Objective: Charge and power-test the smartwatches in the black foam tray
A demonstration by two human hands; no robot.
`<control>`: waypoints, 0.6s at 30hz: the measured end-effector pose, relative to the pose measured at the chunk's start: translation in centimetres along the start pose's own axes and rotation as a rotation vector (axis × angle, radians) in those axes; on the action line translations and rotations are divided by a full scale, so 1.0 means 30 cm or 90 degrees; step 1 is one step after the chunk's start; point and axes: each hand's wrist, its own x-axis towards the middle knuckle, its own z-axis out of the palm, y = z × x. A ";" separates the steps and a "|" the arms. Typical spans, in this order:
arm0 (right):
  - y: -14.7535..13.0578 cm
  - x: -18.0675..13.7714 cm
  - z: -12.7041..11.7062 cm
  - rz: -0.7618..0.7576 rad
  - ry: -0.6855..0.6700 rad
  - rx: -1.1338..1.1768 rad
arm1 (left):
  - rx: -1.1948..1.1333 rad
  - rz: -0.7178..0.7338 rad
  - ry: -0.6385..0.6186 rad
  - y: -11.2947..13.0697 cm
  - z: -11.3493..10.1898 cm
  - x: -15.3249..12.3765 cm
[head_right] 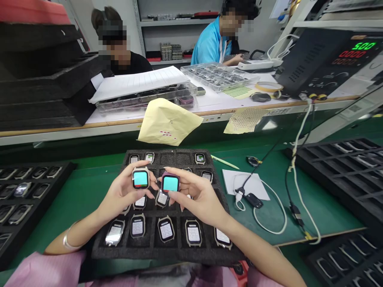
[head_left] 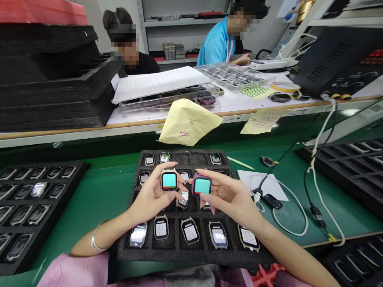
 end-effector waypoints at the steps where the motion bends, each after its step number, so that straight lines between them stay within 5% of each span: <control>1: 0.003 -0.001 -0.004 0.000 -0.004 0.002 | 0.000 -0.005 0.000 -0.002 0.001 0.001; 9: 0.057 0.057 -0.111 0.009 -0.056 -0.118 | 0.009 -0.038 -0.006 -0.034 -0.007 0.027; 14: 0.162 0.216 -0.269 -0.066 0.023 -0.575 | 0.046 -0.055 -0.053 -0.089 -0.048 0.135; 18: 0.240 0.326 -0.356 -0.102 0.011 -0.686 | 0.253 -0.037 -0.009 -0.164 -0.114 0.299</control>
